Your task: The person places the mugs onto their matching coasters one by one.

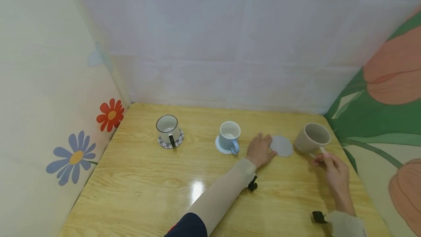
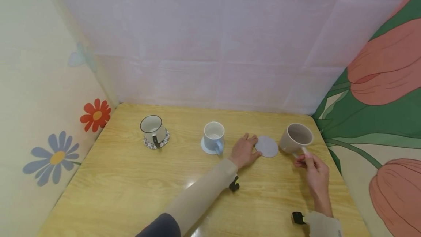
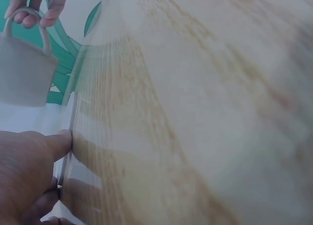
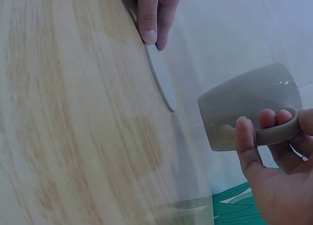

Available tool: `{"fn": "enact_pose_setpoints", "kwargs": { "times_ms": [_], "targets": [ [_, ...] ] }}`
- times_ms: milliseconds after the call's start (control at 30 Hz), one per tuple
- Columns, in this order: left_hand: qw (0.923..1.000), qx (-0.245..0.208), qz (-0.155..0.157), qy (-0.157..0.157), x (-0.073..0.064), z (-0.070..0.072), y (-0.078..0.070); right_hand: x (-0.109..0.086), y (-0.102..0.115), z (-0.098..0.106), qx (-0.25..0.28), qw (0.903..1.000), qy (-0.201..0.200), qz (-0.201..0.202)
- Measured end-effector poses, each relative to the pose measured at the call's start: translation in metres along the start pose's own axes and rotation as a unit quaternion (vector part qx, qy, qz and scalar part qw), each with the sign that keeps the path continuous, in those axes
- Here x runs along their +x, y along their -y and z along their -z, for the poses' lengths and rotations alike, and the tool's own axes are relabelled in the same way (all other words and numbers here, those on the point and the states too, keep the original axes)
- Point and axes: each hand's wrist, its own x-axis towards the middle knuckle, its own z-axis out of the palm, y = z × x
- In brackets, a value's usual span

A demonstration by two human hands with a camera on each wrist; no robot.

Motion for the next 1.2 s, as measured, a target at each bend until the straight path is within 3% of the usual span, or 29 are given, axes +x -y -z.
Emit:
{"fn": "enact_pose_setpoints", "kwargs": {
  "times_ms": [700,1200],
  "targets": [
    [0.9999,-0.001,0.0,0.014,0.0,-0.003,0.002,0.0,-0.003,-0.01,0.016,0.9998,0.0,0.011],
    [0.9997,-0.008,0.003,0.021,0.0,0.0,0.001,-0.001,-0.006,-0.014,-0.003,1.0,-0.002,0.003]
  ]
}}
